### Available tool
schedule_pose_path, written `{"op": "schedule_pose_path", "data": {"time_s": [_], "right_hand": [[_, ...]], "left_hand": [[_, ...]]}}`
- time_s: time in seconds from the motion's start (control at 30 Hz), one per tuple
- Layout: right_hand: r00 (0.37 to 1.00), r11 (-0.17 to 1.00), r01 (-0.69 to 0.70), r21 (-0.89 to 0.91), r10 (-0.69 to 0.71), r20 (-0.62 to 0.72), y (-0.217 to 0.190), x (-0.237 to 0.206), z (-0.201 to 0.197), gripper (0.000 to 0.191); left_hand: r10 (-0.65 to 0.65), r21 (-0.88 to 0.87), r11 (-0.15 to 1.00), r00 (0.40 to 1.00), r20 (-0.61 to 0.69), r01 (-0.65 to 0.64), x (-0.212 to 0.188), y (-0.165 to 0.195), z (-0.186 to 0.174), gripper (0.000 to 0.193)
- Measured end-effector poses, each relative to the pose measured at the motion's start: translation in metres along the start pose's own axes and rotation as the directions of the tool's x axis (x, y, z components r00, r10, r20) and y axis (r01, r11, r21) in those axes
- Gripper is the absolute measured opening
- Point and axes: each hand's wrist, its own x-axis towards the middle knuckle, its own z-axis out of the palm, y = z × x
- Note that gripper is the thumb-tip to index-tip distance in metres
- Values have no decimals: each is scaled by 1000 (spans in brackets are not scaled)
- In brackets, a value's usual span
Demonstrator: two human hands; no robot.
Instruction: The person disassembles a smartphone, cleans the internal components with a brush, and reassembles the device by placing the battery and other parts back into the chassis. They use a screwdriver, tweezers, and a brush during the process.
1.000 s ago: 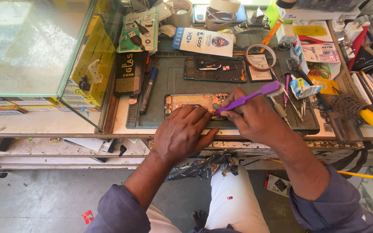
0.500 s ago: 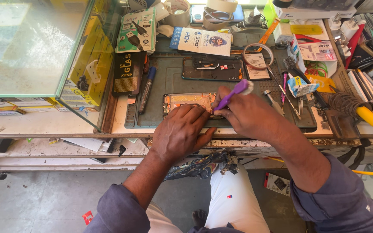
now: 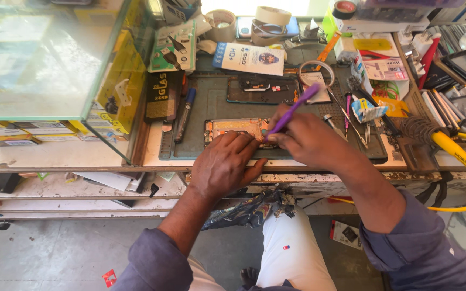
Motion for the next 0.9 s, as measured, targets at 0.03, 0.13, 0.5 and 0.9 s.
{"op": "schedule_pose_path", "data": {"time_s": [0.03, 0.13, 0.5, 0.9], "right_hand": [[998, 996, -70, 50, 69, 9, 0, -2, -1, 16], [975, 916, -143, 374, 196, -108, 2, -8, -2, 13], [861, 887, -459, -50, 430, -272, -1, -37, -37, 31], [773, 653, -631, -418, 487, -406, 5, -64, -44, 60]], "left_hand": [[-4, 4, 1000, 1000, 10, 4, 0, 0, -1, 42], [-23, 9, 1000, 999, 23, 23, -2, 1, -2, 42], [-26, 19, 999, 999, -23, 26, -5, 4, -6, 45], [-22, 11, 1000, 1000, 15, 22, -12, 12, -15, 42]]}}
